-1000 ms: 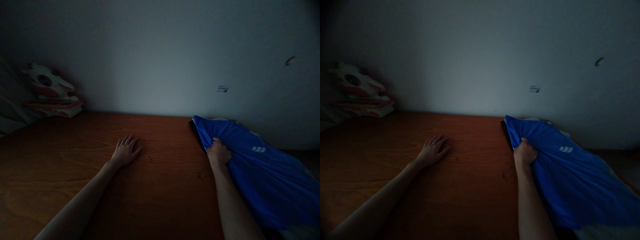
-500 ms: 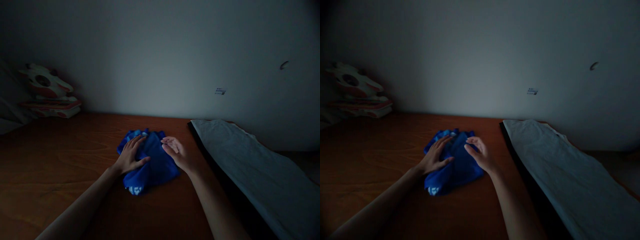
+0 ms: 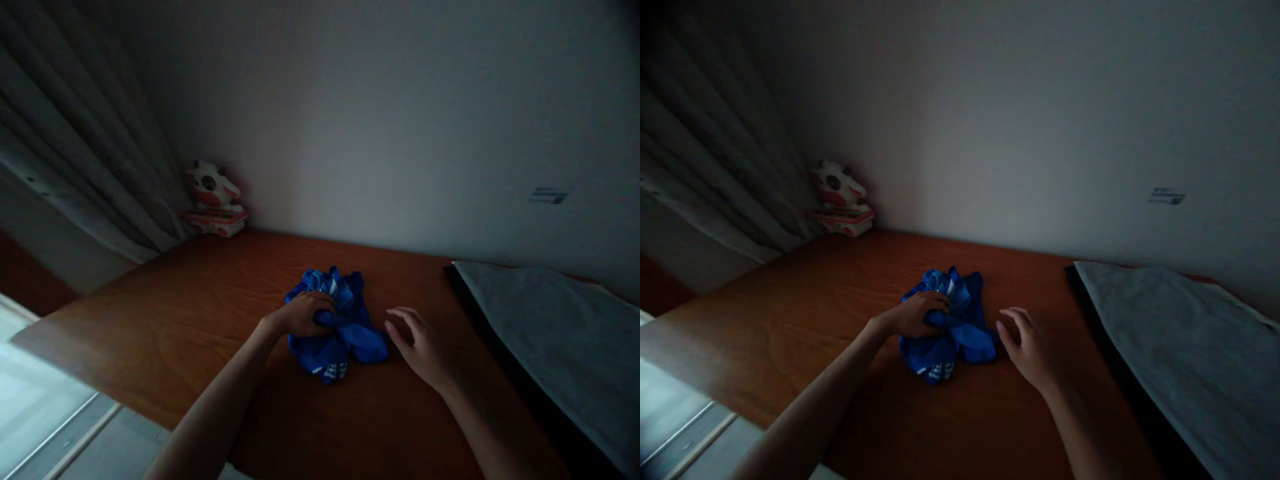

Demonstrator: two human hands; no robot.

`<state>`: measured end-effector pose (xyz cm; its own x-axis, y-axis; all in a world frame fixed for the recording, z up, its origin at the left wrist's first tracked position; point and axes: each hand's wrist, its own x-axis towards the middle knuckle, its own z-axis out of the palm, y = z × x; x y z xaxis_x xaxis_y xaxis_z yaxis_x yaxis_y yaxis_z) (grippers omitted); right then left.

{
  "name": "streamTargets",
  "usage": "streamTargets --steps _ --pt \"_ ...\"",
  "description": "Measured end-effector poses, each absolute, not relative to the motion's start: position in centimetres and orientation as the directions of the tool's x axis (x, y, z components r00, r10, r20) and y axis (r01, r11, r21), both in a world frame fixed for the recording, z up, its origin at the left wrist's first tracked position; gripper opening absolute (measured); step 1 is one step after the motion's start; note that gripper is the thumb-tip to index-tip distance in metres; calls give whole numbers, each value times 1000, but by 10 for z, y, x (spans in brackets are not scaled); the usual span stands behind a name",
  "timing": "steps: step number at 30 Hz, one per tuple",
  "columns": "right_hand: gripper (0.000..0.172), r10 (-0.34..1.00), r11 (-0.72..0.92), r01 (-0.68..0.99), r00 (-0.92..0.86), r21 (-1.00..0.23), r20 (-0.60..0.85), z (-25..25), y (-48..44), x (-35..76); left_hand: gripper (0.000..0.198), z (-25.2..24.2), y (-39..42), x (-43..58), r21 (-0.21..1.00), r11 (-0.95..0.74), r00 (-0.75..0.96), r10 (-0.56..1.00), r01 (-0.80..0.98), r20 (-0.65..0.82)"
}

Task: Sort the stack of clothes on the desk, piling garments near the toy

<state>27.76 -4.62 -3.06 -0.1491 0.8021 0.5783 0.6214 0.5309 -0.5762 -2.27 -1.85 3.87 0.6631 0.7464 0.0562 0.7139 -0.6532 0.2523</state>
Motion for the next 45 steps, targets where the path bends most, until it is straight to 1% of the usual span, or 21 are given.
streamTargets --steps 2,4,6,7,9,11,12,15,17,20,22,24,26,28,30,31,33,35,37,40,45 --pt "35 796 532 615 -131 -581 591 -36 -42 282 33 45 -18 -46 144 -425 422 905 894 49" --pt "35 797 525 619 -116 -584 593 -40 -39 285 37 49 -19 -66 19 -54 51 987 998 150" --pt "35 798 513 628 -99 -585 594 -42 -37 285 45 51 -20 -81 -19 244 -228 929 970 293" --pt "34 798 509 632 -93 -585 595 -42 -37 285 48 51 -20 -87 -10 315 -292 890 949 351" --pt "33 799 507 632 -90 -586 594 -42 -37 284 47 48 -18 -92 29 330 -312 856 944 412" --pt "33 804 507 629 -100 -590 586 -41 -38 283 42 41 -15 -93 80 298 -305 866 951 397" --pt "34 807 506 629 -104 -590 581 -41 -38 283 44 36 -12 -94 110 309 -328 871 945 366" --pt "34 810 504 633 -110 -588 575 -40 -38 284 63 21 -6 -97 152 383 -411 874 911 258" --pt "34 811 505 632 -115 -587 574 -41 -37 285 64 13 -2 -102 148 399 -425 870 905 251" --pt "33 809 519 629 -143 -578 571 -44 -37 285 54 10 1 -110 139 384 -408 852 913 328" --pt "32 804 523 638 -150 -565 575 -46 -36 284 48 11 3 -111 141 327 -356 872 934 337" --pt "31 791 509 677 -123 -532 600 -43 -34 286 44 11 4 -104 146 185 -221 928 972 299" --pt "33 763 444 768 -53 -462 645 -35 -33 296 41 10 4 -90 156 -21 -23 961 988 275" --pt "38 722 265 883 84 -387 687 -26 -34 317 38 8 2 -69 163 -237 186 942 958 281" --pt "46 650 -36 926 307 -375 696 -21 -37 349 33 6 -3 -46 174 -417 359 888 892 288" --pt "53 596 -194 893 436 -406 674 -20 -40 367 31 5 -6 -35 180 -488 429 856 854 288" --pt "66 473 -443 742 671 -504 571 -24 -46 401 30 3 -10 -19 194 -580 519 805 791 287" --pt "69 420 -569 612 790 -549 447 -32 -51 426 32 -1 -12 -10 211 -610 548 785 764 288" --pt "59 439 -619 580 814 -529 379 -40 -52 438 34 -5 -10 -7 225 -615 549 782 756 294" --pt "44 459 -626 591 807 -508 373 -44 -49 440 36 -8 -5 -8 237 -621 551 779 747 300" --pt "35 423 -559 589 808 -584 409 -39 -47 444 36 -9 -2 -10 228 -625 558 775 747 297"
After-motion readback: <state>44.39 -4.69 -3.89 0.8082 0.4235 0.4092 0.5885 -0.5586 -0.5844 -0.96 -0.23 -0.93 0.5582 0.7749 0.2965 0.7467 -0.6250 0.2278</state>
